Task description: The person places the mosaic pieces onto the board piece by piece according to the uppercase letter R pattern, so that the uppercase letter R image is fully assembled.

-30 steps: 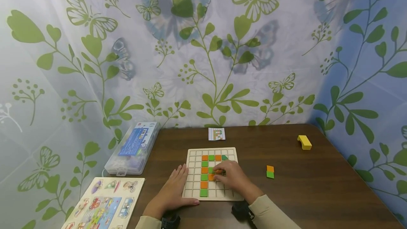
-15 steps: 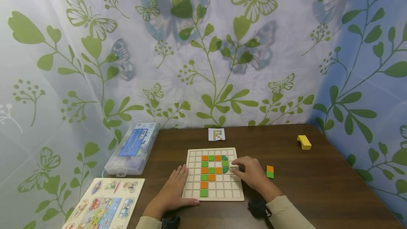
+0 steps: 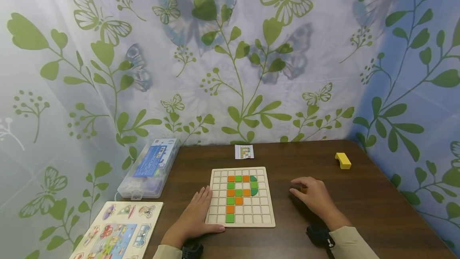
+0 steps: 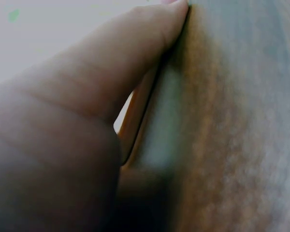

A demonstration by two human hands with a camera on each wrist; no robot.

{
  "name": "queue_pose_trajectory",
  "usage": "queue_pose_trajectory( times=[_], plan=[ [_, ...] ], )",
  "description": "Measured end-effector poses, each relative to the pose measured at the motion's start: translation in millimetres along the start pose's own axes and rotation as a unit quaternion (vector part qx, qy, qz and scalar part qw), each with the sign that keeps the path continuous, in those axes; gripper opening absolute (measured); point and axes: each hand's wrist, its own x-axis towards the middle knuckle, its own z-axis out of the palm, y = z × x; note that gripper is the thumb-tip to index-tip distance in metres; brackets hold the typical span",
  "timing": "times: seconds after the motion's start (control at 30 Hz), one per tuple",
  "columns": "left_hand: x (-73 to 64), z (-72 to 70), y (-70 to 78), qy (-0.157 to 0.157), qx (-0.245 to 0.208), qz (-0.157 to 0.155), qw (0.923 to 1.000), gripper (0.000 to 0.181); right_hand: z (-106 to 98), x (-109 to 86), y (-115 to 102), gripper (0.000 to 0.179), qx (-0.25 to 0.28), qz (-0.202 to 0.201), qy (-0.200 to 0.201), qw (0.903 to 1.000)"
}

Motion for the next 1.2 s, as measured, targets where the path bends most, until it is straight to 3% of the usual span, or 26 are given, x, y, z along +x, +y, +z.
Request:
queue_pose_trajectory(
  times=[0.23,0.67,1.2],
  plan=[
    [-1.2,-1.1,0.5,0.002,-0.003,-0.001,1.0000,0.135,-13.0,-6.0,5.5,0.027,-0.010,0.018,-0.012,0.9997],
    [-1.3,0.7,-0.5,0.003,-0.005,0.005,1.0000,0.134,-16.3,-8.1,9.8,0.019,-0.026,-0.007,0.002,0.9996],
    [-0.8,1.3,-0.8,0.010,-0.001,0.009,0.9999,0.134,-21.4,-14.1,16.2,0.029,-0.017,0.026,-0.042,0.9987]
  ],
)
